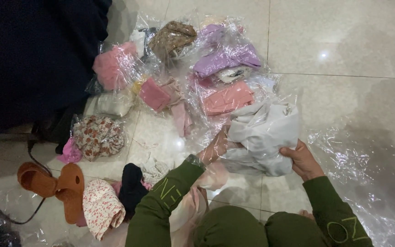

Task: Sorting and organizing a variety of small clothing items and plastic bags on the floor.

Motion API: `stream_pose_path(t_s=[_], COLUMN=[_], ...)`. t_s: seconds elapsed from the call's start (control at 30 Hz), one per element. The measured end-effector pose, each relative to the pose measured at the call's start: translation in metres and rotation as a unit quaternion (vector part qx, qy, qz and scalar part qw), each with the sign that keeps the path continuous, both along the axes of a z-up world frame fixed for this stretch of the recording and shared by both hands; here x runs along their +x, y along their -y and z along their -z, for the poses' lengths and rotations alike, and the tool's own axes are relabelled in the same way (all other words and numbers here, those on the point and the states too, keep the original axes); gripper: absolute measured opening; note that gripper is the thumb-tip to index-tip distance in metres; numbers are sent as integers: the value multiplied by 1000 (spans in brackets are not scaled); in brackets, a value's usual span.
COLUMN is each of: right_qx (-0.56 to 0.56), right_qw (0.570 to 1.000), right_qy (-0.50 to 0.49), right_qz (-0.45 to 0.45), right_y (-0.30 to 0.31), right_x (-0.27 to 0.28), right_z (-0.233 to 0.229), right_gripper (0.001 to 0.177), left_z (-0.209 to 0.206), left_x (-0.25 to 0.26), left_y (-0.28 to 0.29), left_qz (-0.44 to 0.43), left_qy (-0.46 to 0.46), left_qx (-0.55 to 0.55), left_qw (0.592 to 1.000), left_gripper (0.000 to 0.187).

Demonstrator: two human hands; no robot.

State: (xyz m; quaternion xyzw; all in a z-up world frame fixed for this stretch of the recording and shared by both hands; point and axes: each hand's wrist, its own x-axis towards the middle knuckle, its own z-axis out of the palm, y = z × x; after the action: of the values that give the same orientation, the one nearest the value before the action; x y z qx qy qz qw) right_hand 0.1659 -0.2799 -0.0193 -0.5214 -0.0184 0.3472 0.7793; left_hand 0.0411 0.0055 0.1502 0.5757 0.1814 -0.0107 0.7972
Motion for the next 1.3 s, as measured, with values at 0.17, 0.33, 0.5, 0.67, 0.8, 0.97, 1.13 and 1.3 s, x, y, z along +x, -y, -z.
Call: stream_pose_path(t_s=[0.17, 0.33, 0.5, 0.67, 0.8, 0.97, 1.13, 1.3], right_qx=[-5, -46, -266, -180, -279, -257, -263, -208], right_qw=[1000, 988, 910, 949, 935, 937, 923, 936], right_qy=[5, 144, 297, 225, 191, 206, 174, 198], right_qz=[-11, -34, -116, -126, -109, -119, -222, -205], right_y=[-12, -48, -55, -39, -16, -50, -110, -88], right_x=[-11, -33, -39, -16, -15, -23, -47, -31], right_z=[-36, -142, -169, -127, -130, -166, -186, -120], right_gripper=[58, 114, 92, 62, 33, 51, 87, 56], left_z=[70, 63, 111, 122, 133, 90, 94, 85], left_x=[-2, -10, -14, -32, -89, -129, -137, -104], left_y=[-18, -5, -34, -68, -103, -104, -92, -102], left_qz=[148, -54, 27, -84, 25, -191, 15, 22], left_qy=[18, -68, -79, -10, 138, -168, 106, 8], left_qx=[130, -96, -55, 115, 267, -100, 197, 60], left_qw=[980, 992, 995, 990, 953, 962, 974, 998], left_gripper=[83, 80, 76, 54, 39, 84, 30, 43])
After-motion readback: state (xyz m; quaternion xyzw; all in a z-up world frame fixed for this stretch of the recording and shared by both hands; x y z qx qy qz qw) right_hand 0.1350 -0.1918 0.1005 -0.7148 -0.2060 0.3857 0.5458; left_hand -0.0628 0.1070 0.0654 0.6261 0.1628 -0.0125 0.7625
